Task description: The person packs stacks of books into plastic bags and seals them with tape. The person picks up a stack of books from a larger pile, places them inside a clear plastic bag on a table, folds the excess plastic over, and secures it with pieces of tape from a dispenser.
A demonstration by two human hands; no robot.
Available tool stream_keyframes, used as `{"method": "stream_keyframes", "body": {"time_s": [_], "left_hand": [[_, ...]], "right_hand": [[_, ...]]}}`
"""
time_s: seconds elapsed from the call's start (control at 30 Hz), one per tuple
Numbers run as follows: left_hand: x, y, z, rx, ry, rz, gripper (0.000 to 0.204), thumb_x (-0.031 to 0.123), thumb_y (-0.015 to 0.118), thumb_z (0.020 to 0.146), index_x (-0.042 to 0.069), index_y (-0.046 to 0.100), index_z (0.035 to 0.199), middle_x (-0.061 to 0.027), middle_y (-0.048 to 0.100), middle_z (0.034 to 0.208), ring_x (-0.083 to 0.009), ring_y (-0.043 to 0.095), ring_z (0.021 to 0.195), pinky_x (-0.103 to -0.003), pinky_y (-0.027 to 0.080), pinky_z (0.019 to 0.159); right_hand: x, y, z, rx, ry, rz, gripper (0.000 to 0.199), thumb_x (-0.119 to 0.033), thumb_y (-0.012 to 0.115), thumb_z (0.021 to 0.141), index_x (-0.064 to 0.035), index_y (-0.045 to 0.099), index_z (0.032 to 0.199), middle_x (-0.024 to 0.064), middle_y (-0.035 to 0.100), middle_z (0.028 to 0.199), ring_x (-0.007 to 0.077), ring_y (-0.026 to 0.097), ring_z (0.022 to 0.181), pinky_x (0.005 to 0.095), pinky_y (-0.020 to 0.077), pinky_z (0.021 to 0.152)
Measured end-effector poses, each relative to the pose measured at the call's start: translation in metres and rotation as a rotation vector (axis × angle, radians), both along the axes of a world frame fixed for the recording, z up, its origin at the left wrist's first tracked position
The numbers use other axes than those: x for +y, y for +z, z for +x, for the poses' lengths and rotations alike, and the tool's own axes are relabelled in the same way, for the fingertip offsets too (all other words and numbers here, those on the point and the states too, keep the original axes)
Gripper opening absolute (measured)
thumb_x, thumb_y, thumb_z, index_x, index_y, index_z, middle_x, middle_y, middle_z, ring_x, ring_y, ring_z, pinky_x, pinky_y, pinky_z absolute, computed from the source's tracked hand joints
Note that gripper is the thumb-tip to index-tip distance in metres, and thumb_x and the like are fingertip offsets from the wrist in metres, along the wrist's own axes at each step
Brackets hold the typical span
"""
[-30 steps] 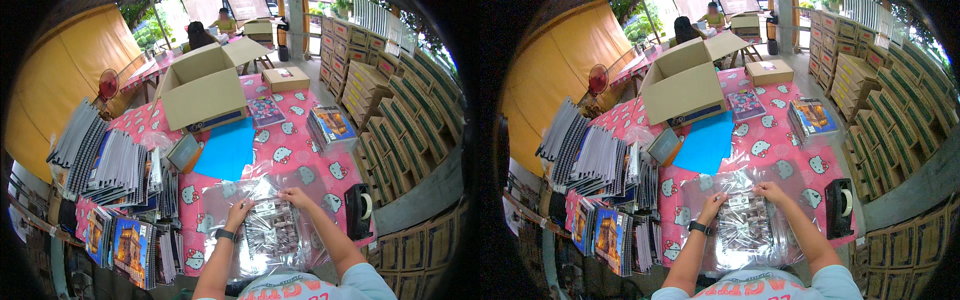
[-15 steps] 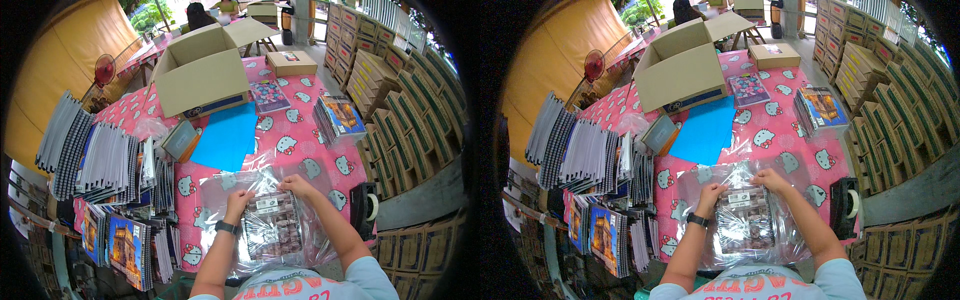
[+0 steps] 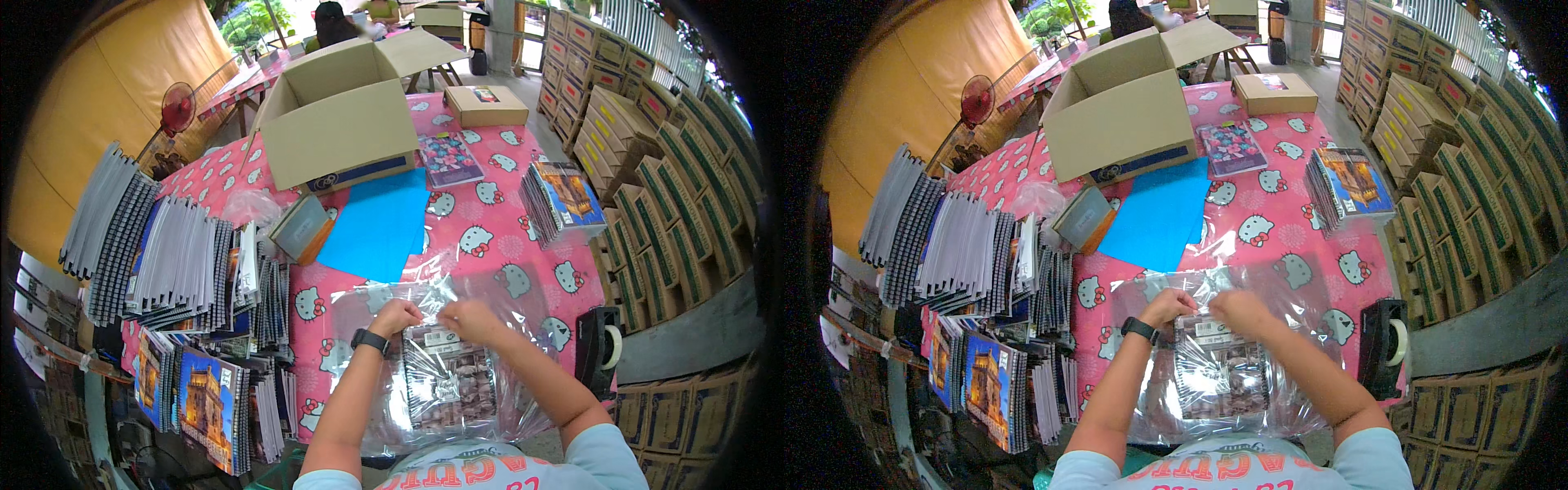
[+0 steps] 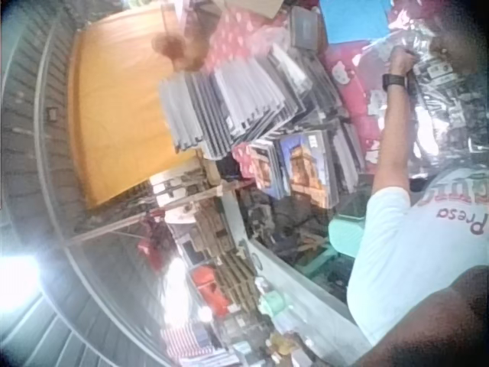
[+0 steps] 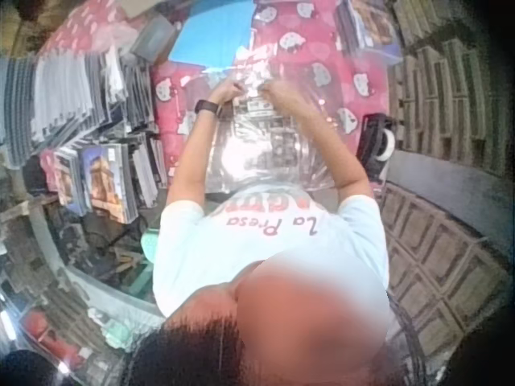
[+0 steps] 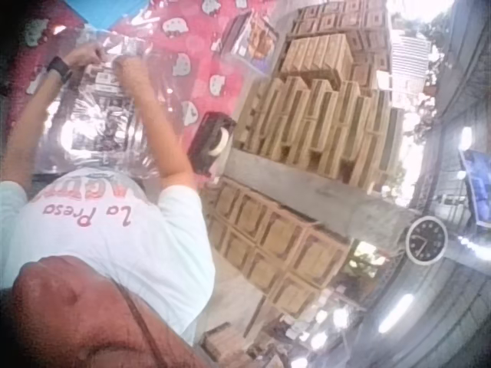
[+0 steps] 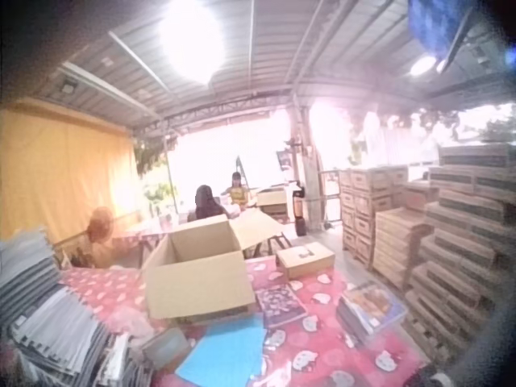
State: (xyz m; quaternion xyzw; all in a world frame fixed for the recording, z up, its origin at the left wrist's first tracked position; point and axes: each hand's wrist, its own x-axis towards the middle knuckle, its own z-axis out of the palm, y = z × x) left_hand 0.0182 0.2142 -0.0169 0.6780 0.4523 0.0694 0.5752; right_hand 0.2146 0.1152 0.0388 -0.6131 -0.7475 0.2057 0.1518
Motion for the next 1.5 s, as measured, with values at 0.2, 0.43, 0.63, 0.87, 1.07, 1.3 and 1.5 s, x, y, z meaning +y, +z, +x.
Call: {"method": "stream_keyframes", "body": {"time_s": [0.2,0.43,0.63,0.87,1.07,1.3,1.5], "left_hand": [[-0.039,0.044,0.005,-0.072,0.059,0.205,0.025,0.022,0.066,0.078,0.003,0.066,0.095,-0.0092,0.066,0.076,-0.0124,0.059,0.067,-0.027,0.046,0.062],[-0.059,0.051,-0.001,-0.060,-0.174,0.343,0.033,0.026,0.050,0.089,0.005,0.058,0.114,-0.0154,0.064,0.093,-0.0210,0.060,0.084,-0.031,0.045,0.075],[-0.055,0.047,-0.001,-0.079,-0.155,0.308,0.032,0.027,0.050,0.087,0.005,0.058,0.109,-0.0170,0.063,0.099,-0.0283,0.061,0.089,-0.035,0.046,0.077],[-0.050,0.021,-0.009,-0.120,-0.036,0.118,0.029,0.028,0.054,0.085,0.005,0.055,0.102,-0.0130,0.063,0.096,-0.0220,0.060,0.087,-0.033,0.045,0.071],[-0.045,0.054,-0.001,0.126,-0.127,0.080,0.041,0.033,0.061,0.080,0.009,0.056,0.113,-0.0111,0.063,0.091,-0.0183,0.060,0.082,-0.031,0.045,0.070],[-0.086,0.007,-0.034,-0.184,0.482,0.382,0.055,0.042,0.064,0.077,0.003,0.055,0.115,-0.0169,0.056,0.110,-0.0257,0.056,0.095,-0.034,0.043,0.080],[-0.172,0.007,-0.023,0.176,0.325,0.582,0.081,0.045,0.066,0.075,0.000,0.033,0.133,-0.0219,0.041,0.129,-0.0368,0.040,0.117,-0.045,0.028,0.101]], "right_hand": [[-0.006,0.002,-0.002,-0.064,-0.049,-0.276,0.036,-0.039,0.051,0.085,-0.0056,0.064,0.088,0.0142,0.063,0.092,0.0339,0.059,0.088,0.0438,0.0472,0.074],[0.041,-0.036,0.022,0.175,-0.190,-0.076,0.023,-0.017,0.060,0.073,-0.0024,0.066,0.088,0.0161,0.064,0.086,0.0319,0.062,0.082,0.0394,0.0483,0.073],[0.060,-0.040,0.021,0.579,-0.187,-0.240,0.018,-0.006,0.064,0.068,-0.0009,0.066,0.085,0.0136,0.065,0.076,0.0191,0.061,0.072,0.0316,0.0478,0.068],[0.062,-0.006,0.007,0.517,-0.064,-0.269,0.013,-0.009,0.069,0.071,-0.0020,0.068,0.081,0.0064,0.064,0.067,0.0120,0.058,0.066,0.0284,0.0459,0.062],[0.044,-0.004,0.019,0.497,0.023,-0.104,0.018,-0.014,0.070,0.070,-0.0030,0.067,0.084,0.0137,0.065,0.074,0.0205,0.062,0.069,0.0327,0.0476,0.065],[-0.016,0.025,0.058,0.483,-0.374,-0.198,0.032,-0.030,0.065,0.078,-0.0034,0.063,0.096,0.0144,0.064,0.083,0.0261,0.062,0.076,0.0363,0.0484,0.069],[-0.127,-0.015,0.005,0.610,-0.495,-0.003,0.054,-0.026,0.071,0.075,0.0004,0.053,0.119,0.0122,0.056,0.101,0.0205,0.053,0.101,0.0332,0.0455,0.082]]}}
